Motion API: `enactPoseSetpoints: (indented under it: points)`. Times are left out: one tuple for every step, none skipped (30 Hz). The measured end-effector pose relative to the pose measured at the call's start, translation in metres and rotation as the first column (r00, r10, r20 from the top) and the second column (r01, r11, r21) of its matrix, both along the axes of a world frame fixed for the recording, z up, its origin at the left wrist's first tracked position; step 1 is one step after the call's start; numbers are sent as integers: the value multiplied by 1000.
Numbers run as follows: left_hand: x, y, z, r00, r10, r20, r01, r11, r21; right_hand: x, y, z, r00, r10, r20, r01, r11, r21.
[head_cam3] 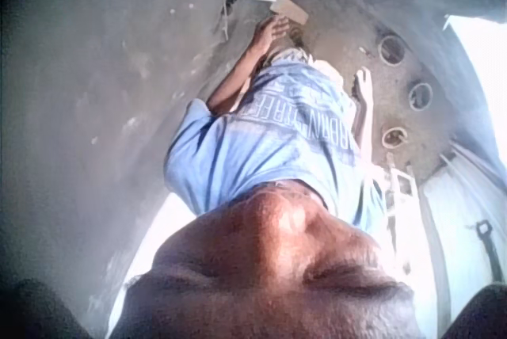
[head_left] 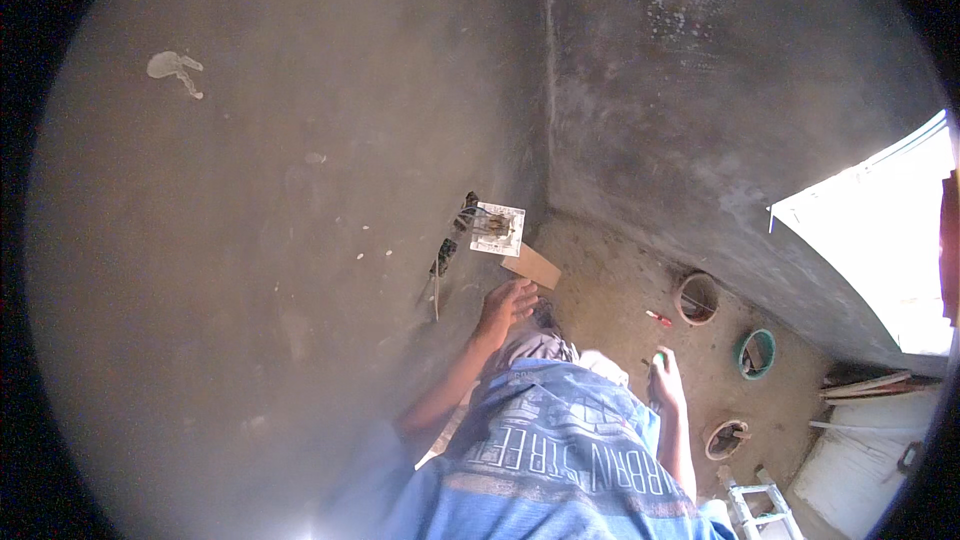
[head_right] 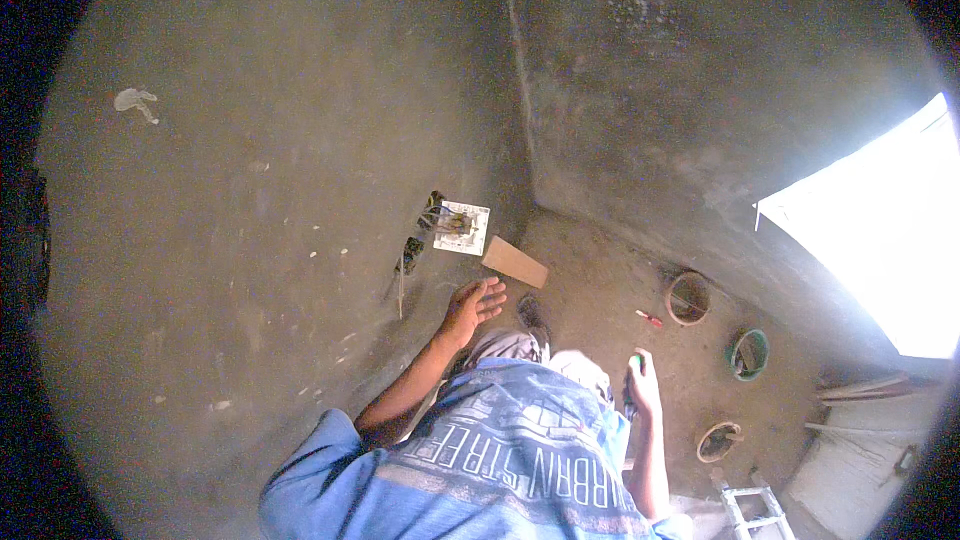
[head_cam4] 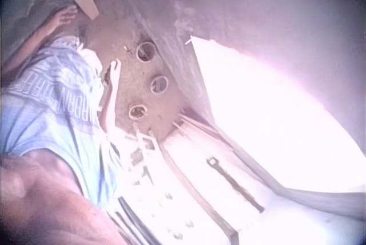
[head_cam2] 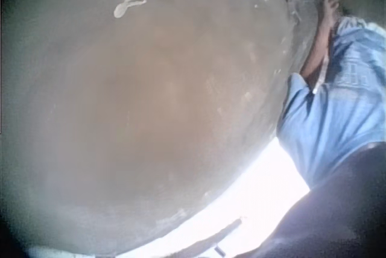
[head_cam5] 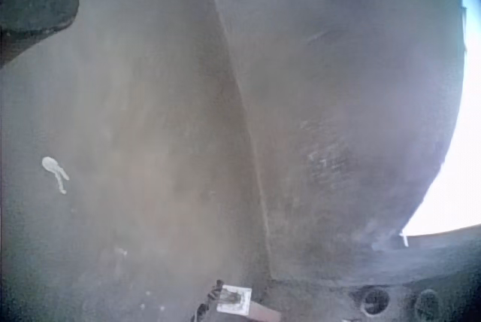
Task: The person installs an electrical outlet by securing wires into the back of the socket using a screwdriver and then mounting the unit into the wall.
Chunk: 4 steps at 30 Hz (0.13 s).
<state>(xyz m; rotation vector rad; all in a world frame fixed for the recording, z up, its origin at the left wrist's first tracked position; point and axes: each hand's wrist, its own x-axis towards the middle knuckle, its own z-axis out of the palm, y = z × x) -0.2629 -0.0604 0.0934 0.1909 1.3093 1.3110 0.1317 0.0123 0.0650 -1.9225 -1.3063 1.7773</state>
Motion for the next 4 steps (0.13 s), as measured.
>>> enactPoseSetpoints:
  points:
    - [1, 4, 4, 999, 42, 1, -42, 999, -14, 17, -15, -22, 992, 102, 78, -103, 995, 11]
    - [7, 3, 6, 998, 63, 6, -63, 997, -45, 39, -29, -47, 966, 206, 159, -210, 978, 11]
    - [11, 10, 10, 999, 52, 7, -51, 996, -72, 59, -52, -70, 956, 244, 160, -249, 969, 8]
    - [16, 15, 14, 998, 60, 3, -60, 994, -94, 61, -52, -73, 962, 231, 148, -237, 971, 19]
